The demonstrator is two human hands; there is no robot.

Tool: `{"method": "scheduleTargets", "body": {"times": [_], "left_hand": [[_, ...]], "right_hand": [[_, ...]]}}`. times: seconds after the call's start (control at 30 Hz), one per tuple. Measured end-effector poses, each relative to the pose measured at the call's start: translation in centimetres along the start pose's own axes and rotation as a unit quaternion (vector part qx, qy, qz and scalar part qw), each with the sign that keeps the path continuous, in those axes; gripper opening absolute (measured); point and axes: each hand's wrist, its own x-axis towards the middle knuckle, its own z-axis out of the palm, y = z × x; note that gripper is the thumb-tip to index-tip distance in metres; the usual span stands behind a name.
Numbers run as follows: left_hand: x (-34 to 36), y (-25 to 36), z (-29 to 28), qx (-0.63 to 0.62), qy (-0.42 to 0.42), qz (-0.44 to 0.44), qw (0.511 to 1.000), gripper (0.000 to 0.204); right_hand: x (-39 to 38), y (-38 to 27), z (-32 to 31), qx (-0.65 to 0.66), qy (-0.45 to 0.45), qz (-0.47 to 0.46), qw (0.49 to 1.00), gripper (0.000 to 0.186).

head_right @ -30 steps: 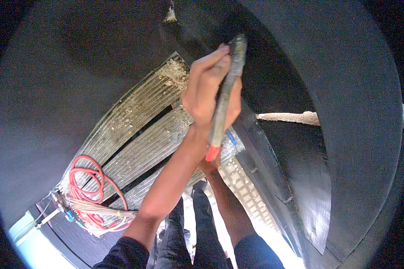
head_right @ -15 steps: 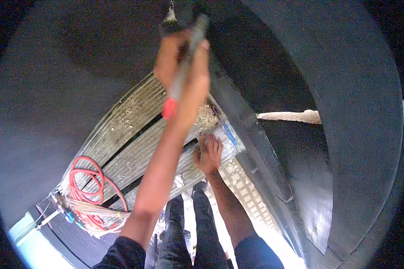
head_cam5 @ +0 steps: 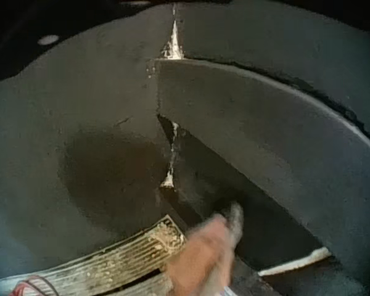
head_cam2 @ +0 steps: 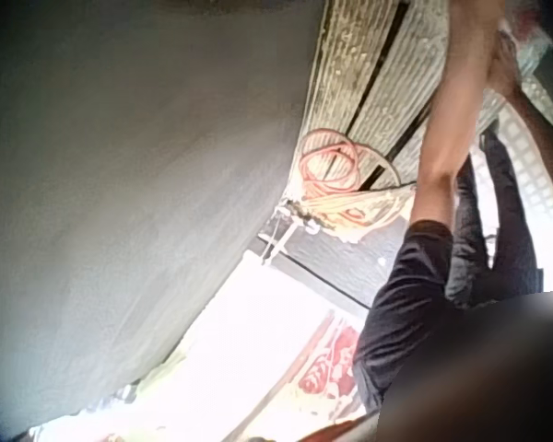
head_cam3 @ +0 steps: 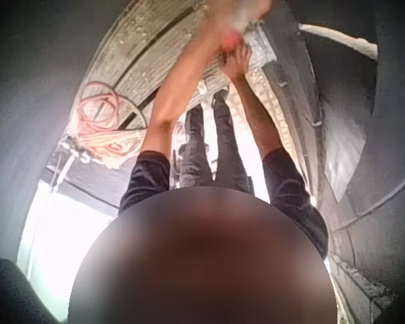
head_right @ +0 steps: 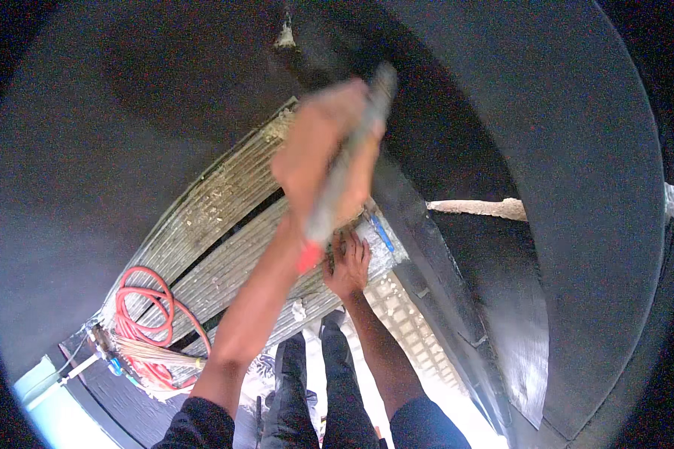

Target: Painting the underside of a dark ceiling structure using a paintbrush.

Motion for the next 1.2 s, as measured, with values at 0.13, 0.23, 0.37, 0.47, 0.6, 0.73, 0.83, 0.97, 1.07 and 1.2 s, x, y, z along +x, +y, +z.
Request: {"method": "scheduleTargets", "body": {"times": [0.13,0.23,0.37,0.47,0.6,0.73,0.83,0.97,1.07,1.2], "left_hand": [[1.6,-1.9,-0.3,-0.024,0.007,-0.073,0.997,0.016],[4.2,-5.7,-1.5,-0.011,0.021,-0.181,0.983,0.016],[3.7,-3.4,-2.7,-0.001,0.016,-0.27,0.963,0.019],[-0.5,3.9,1.7,-0.119,0.024,-0.232,0.965,0.024],[-4.4,9.0,-1.8,-0.278,-0.134,-0.199,0.93,0.032],[0.6,4.3,-3.2,-0.336,-0.153,-0.183,0.911,0.02],[3.2,-0.3,-3.3,-0.242,-0.193,-0.263,0.914,0.021],[4.8,-4.6,-3.9,-0.115,-0.108,-0.329,0.931,0.022],[4.6,-4.6,-3.4,-0.1,0.07,-0.25,0.96,0.02],[0.0,6.6,2.9,-0.175,0.019,-0.189,0.966,0.025]], "right_hand": [[-0.1,-0.5,-0.1,0.013,0.002,-0.001,1.0,0.066],[0.0,-0.9,0.0,0.014,0.006,-0.001,1.0,0.064],[0.0,-2.6,0.8,0.029,0.015,-0.007,0.999,0.064],[-3.4,6.3,5.7,0.261,0.001,0.096,0.96,0.064],[-2.3,2.3,5.2,0.187,-0.004,0.051,0.981,0.065],[-1.0,0.2,1.4,0.04,0.004,0.004,0.999,0.066],[-0.3,-0.5,0.8,0.006,0.015,-0.008,1.0,0.064],[-0.3,-0.6,0.1,0.007,0.011,-0.002,1.0,0.066],[0.0,-1.3,0.4,0.01,0.021,-0.007,1.0,0.065],[-0.2,3.8,-2.3,-0.058,-0.018,0.004,0.998,0.065]]}}
